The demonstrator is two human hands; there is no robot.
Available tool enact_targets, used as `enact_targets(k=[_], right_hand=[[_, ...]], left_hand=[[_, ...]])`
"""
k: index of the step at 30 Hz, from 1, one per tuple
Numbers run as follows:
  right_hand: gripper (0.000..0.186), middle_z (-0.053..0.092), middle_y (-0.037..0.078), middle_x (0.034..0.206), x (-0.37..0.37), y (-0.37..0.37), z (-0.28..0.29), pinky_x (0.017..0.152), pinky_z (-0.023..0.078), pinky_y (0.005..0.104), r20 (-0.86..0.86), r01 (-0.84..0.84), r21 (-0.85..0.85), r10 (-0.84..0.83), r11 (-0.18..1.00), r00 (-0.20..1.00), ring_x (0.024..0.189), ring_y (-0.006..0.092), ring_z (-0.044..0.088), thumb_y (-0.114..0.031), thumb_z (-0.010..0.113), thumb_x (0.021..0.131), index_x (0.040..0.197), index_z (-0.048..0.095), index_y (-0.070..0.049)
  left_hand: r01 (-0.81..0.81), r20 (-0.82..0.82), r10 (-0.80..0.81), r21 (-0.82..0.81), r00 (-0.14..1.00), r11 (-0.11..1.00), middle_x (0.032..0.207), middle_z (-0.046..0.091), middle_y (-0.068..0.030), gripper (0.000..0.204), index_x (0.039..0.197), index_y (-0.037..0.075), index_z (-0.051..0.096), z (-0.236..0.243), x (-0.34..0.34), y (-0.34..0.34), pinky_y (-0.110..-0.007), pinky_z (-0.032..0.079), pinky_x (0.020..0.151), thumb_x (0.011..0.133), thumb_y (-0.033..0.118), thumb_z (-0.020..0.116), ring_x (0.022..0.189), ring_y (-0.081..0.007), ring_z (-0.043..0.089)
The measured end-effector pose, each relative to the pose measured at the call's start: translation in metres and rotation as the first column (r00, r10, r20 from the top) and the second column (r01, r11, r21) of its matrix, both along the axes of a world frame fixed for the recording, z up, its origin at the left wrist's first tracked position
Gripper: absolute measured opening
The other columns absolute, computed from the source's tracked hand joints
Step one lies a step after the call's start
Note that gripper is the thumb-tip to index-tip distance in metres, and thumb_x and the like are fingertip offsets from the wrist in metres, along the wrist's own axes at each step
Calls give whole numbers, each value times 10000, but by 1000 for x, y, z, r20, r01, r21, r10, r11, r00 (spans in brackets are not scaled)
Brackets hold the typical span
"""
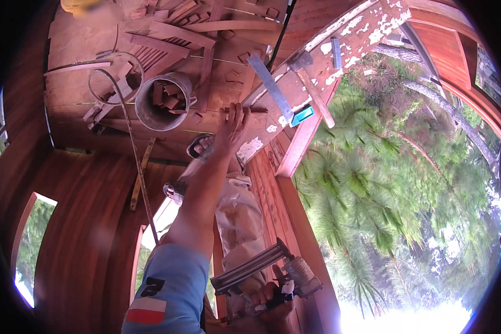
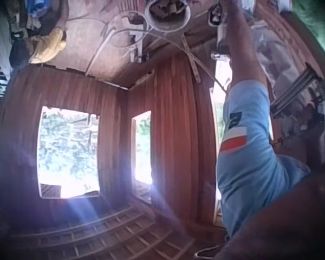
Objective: The person installs wooden panels on a curved ceiling using a nail gun. They position each panel, secure it with nails, and occasionally reload the nail gun. Other workers are visible in the background.
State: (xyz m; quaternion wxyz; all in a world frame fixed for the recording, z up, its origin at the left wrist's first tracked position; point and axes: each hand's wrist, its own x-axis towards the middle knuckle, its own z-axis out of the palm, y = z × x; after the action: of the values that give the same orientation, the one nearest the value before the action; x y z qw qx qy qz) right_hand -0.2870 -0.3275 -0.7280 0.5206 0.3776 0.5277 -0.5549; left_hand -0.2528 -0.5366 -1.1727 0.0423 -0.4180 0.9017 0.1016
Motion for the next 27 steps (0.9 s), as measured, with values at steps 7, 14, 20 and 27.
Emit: enact_targets(k=[7,14,20,27], right_hand=[[681,437,22,705,-2,-5,-7,644,435,400,-2,-14,-54,14,998,1000,634,178,456,-439,492,918,1488,308,-116],[633,427,16,688,-7,-13,-5,631,421,388,-44,-140,48,142,989,989,620,173,455,-433,469,921,1464,367,-124],[515,456,30,685,-4,-20,-18,615,457,404,-126,-255,44,259,966,958,608,200,483,-427,473,911,1320,481,-115],[320,506,51,688,5,-76,27,610,496,407,-283,-501,-132,453,855,846,616,219,531,-355,476,921,968,546,-47]], left_hand=[[-10,134,1,66,991,998,1169,532,-154,443,1217,25,515,-19,-7,3,-538,395,969,836,243,569,1123,-293,512],[-97,-178,207,489,962,867,1114,557,-174,655,1258,-1,465,99,7,0,-554,413,917,733,302,713,1061,-342,555],[-166,-37,673,958,738,234,1051,608,-203,490,1304,55,455,203,96,9,-429,544,709,858,226,567,840,-302,665],[-20,17,997,1000,-80,-19,1007,599,-136,378,1213,19,504,438,221,-42,-347,587,602,850,61,603,765,-201,653]])
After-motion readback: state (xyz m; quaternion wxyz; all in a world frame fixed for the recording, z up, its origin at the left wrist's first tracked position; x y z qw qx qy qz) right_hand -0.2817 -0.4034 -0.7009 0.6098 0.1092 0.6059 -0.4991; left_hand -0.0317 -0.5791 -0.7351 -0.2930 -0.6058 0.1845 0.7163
